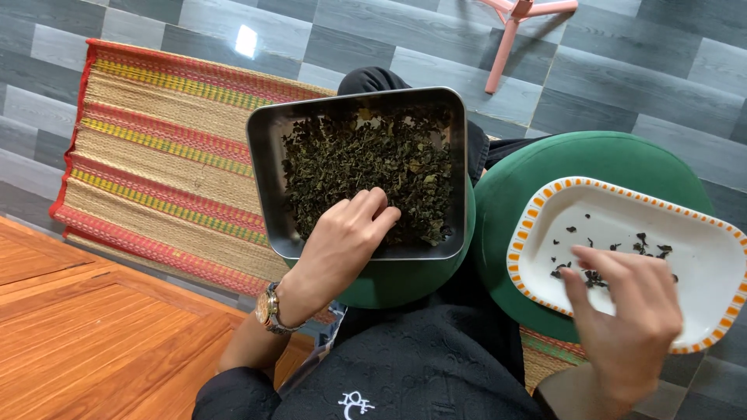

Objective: The person sits on the floor and sorts dried green leaves from a metal tray into a white rectangular dish. They use both hands to pick through the leaves, separating specific pieces and placing them into the dish.

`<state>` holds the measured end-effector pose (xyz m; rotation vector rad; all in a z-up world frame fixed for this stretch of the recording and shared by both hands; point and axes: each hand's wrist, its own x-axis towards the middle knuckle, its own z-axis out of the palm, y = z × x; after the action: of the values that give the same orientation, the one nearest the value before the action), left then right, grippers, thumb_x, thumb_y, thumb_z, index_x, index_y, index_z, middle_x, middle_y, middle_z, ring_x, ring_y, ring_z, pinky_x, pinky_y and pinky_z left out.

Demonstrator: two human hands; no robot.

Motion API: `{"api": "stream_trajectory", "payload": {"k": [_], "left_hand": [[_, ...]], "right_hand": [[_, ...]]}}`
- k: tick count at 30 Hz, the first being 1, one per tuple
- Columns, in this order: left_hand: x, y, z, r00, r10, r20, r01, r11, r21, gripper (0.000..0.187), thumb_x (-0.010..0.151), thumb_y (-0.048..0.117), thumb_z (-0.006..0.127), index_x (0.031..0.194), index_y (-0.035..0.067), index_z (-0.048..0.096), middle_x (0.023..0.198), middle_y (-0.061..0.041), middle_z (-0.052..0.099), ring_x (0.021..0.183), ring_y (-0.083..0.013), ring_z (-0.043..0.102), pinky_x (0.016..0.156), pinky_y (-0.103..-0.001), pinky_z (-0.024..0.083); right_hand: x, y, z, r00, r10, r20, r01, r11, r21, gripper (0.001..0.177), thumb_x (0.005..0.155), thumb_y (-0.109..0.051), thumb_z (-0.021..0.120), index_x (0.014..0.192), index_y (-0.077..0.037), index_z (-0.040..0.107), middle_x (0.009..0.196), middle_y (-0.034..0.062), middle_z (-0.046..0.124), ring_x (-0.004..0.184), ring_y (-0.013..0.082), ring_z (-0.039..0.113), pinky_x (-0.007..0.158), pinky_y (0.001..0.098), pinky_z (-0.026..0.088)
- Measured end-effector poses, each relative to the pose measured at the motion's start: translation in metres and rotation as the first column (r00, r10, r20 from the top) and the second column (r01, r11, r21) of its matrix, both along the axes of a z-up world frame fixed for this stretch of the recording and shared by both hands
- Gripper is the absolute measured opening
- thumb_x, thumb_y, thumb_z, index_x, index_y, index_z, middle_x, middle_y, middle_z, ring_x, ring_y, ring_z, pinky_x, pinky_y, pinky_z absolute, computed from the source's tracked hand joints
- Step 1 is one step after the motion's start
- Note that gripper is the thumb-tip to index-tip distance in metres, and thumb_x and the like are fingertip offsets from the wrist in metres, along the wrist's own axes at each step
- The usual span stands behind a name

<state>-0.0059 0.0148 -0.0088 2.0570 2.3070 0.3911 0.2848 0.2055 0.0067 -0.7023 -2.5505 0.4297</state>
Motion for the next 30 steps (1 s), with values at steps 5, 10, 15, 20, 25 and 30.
{"api": "stream_trajectory", "payload": {"k": [5, 10, 15, 20, 25, 30], "left_hand": [[0.001, 0.001, 0.015, 0.996, 0.019, 0.087, -0.029, 0.992, 0.121, 0.012, 0.102, 0.001, 0.059, 0.091, 0.006, 0.056, 0.091, -0.009, 0.049, 0.075, -0.0243, 0.049, 0.065, -0.037, 0.045], [0.003, -0.002, 0.020, 0.972, 0.032, 0.232, -0.075, 0.981, 0.177, 0.011, 0.103, 0.001, 0.061, 0.095, 0.000, 0.055, 0.101, -0.013, 0.055, 0.082, -0.0269, 0.057, 0.075, -0.039, 0.051], [0.000, -0.011, 0.012, 0.926, 0.014, 0.377, -0.088, 0.980, 0.180, 0.008, 0.095, -0.012, 0.051, 0.098, -0.004, 0.050, 0.109, -0.019, 0.057, 0.093, -0.0312, 0.059, 0.086, -0.041, 0.049], [-0.003, -0.014, 0.003, 0.936, 0.019, 0.352, -0.107, 0.967, 0.232, 0.012, 0.096, -0.011, 0.052, 0.091, -0.001, 0.050, 0.099, -0.015, 0.057, 0.085, -0.0292, 0.061, 0.078, -0.035, 0.052], [-0.005, -0.014, 0.002, 0.947, 0.016, 0.320, -0.119, 0.945, 0.305, 0.015, 0.093, -0.011, 0.055, 0.085, 0.001, 0.051, 0.091, -0.013, 0.055, 0.078, -0.0312, 0.062, 0.069, -0.032, 0.055], [-0.003, -0.016, 0.005, 0.938, 0.019, 0.347, -0.133, 0.943, 0.307, 0.015, 0.092, -0.011, 0.057, 0.085, 0.001, 0.051, 0.090, -0.014, 0.056, 0.078, -0.0307, 0.063, 0.069, -0.032, 0.056]], "right_hand": [[-0.052, -0.016, 0.017, 0.988, 0.152, -0.023, -0.152, 0.988, 0.002, 0.017, 0.094, -0.009, 0.084, 0.108, 0.000, 0.077, 0.103, 0.0139, 0.074, 0.092, 0.0303, 0.065, 0.091, 0.0428, 0.050], [-0.105, -0.028, 0.029, 0.921, 0.388, -0.016, -0.388, 0.921, 0.043, 0.012, 0.096, -0.010, 0.077, 0.104, -0.003, 0.074, 0.099, 0.0103, 0.070, 0.086, 0.0265, 0.062, 0.083, 0.0399, 0.051], [-0.143, -0.034, 0.024, 0.822, 0.524, 0.223, -0.557, 0.821, 0.122, 0.009, 0.103, -0.017, 0.064, 0.096, -0.011, 0.065, 0.093, 0.0047, 0.060, 0.082, 0.0257, 0.055, 0.074, 0.0390, 0.042], [-0.152, -0.038, 0.002, 0.788, 0.536, 0.303, -0.602, 0.774, 0.198, 0.018, 0.094, -0.008, 0.063, 0.079, -0.014, 0.056, 0.080, 0.0013, 0.052, 0.078, 0.0212, 0.053, 0.073, 0.0341, 0.042], [-0.156, -0.042, -0.005, 0.818, 0.505, 0.276, -0.571, 0.773, 0.277, 0.019, 0.097, -0.005, 0.059, 0.081, -0.012, 0.053, 0.079, 0.0003, 0.046, 0.076, 0.0201, 0.049, 0.071, 0.0331, 0.037], [-0.162, -0.042, 0.015, 0.814, 0.557, 0.163, -0.579, 0.795, 0.180, 0.028, 0.104, -0.007, 0.057, 0.076, -0.010, 0.051, 0.075, 0.0042, 0.045, 0.073, 0.0228, 0.051, 0.066, 0.0324, 0.038]]}}
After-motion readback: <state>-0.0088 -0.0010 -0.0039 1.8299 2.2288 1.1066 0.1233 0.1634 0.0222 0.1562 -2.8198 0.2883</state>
